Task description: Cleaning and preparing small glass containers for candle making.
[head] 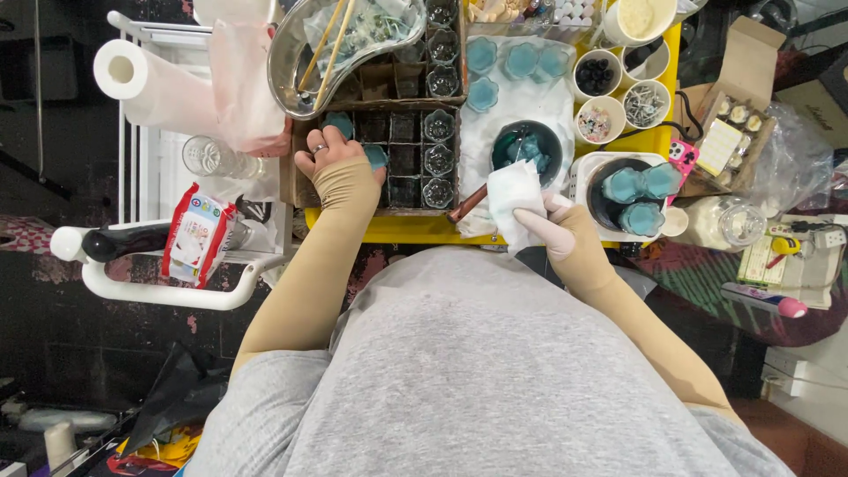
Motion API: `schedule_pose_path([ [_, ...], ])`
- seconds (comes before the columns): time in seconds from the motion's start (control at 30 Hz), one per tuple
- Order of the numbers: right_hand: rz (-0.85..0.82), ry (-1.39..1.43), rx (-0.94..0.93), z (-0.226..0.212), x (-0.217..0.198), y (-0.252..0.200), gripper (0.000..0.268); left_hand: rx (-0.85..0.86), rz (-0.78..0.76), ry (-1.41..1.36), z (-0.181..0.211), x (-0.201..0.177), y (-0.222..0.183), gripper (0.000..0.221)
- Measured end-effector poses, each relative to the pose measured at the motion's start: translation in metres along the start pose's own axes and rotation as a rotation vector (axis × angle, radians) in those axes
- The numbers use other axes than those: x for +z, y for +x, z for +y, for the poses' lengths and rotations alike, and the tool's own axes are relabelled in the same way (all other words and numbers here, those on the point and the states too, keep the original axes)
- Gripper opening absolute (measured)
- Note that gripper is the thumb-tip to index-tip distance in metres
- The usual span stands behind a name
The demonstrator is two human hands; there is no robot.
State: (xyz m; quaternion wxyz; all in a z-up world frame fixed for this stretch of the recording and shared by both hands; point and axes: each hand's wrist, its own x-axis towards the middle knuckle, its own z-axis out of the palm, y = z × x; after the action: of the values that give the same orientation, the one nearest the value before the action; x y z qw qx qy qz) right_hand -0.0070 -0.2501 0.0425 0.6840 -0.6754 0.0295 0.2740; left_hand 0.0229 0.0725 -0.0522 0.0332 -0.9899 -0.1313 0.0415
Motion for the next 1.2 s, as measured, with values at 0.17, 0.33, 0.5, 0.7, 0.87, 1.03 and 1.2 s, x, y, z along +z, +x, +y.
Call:
schedule_pose_path([
  [0.17, 0.019, 0.037, -0.023, 0.012, -0.006, -0.005, 0.026, -0.02, -0.084, 0.045, 0.005, -0.003, 0.012, 0.049],
  [0.33, 0.052, 0.095, -0.002, 0.022, -0.013, -0.01, 0.027, -0.032, -0.216, 0.101, 0.008, -0.009, 0.019, 0.054],
  [0.5, 0.087, 0.12, -0.021, 0.024, -0.016, -0.015, 0.029, 0.072, -0.152, 0.013, -0.013, -0.023, 0.009, 0.057],
  [0.7, 0.122, 0.168, 0.005, 0.022, -0.017, -0.019, 0.029, 0.144, 0.023, -0.514, -0.046, -0.056, -0.013, 0.049],
  [0.87, 0.163, 0.026, -0.026, 0.032, -0.023, -0.025, 0.031, 0.108, -0.527, -1.452, -0.025, -0.07, -0.015, 0.033],
  [1.03, 0.154, 0.063, -0.059, 0.022, -0.025, -0.037, 0.042, 0.228, -0.783, -1.855, 0.011, -0.056, -0.011, 0.039],
  [1.2, 0.118, -0.254, -0.212, 0.02, -0.029, -0.049, 0.06, 0.318, -0.827, -1.88, 0.062, -0.098, -0.016, 0.046],
])
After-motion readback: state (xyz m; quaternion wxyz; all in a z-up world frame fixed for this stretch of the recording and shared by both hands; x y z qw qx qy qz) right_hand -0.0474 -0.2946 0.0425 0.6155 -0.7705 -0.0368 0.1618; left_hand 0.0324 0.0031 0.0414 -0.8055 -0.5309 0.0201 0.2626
